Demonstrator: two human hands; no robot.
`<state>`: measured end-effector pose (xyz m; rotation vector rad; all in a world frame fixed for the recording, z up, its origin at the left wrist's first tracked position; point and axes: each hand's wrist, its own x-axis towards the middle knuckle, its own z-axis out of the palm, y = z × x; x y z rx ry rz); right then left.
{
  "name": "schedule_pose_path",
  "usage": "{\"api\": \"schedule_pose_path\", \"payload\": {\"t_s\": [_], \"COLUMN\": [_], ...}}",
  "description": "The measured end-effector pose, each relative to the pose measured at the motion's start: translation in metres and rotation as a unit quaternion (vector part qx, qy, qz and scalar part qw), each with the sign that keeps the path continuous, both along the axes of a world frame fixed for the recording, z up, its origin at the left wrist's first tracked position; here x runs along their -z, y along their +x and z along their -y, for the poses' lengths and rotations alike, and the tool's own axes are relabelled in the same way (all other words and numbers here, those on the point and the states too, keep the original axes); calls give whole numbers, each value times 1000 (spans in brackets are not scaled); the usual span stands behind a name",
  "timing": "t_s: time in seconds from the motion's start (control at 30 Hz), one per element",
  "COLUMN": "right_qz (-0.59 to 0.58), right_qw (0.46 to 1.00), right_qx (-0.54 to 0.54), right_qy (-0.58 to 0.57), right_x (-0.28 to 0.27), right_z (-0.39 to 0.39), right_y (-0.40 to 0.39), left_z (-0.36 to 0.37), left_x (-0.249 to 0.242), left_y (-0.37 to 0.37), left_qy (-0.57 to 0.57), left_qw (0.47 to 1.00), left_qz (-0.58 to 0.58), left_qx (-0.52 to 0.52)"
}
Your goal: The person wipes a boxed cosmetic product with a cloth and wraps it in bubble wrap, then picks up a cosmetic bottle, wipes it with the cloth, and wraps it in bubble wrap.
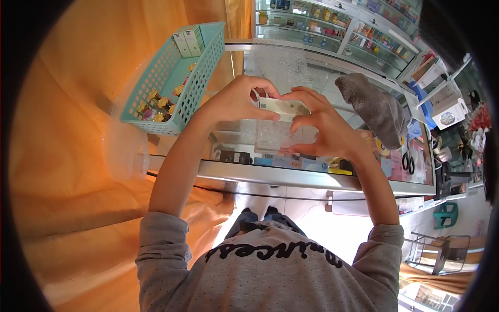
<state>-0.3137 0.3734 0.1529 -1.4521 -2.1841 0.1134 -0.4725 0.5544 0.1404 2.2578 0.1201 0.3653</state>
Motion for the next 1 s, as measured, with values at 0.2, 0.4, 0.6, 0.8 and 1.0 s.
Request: {"api": "schedule_pose_path", "payload": {"t_s": [0.2,0.4,0.6,0.8,1.0], "right_qz": [-14,-125,-188,-230,-187], "right_qw": [1000,992,981,972,982], "right_qx": [5,19,42,56,28], "right_qy": [-6,11,24,6,25], "right_x": [4,8,9,9,7], "right_z": [0,-3,-6,-7,-6], "right_y": [3,2,3,3,2], "left_z": [2,3,4,7,6], "left_x": [-1,-4,-13,-11,-15], "left_y": [-1,-1,-7,-9,-10], "left_qy": [-12,-34,-1,59,18], "left_qw": [1000,999,1000,997,999], "left_qz": [-22,-15,19,22,-11], "left_qx": [-8,-7,11,36,27]}}
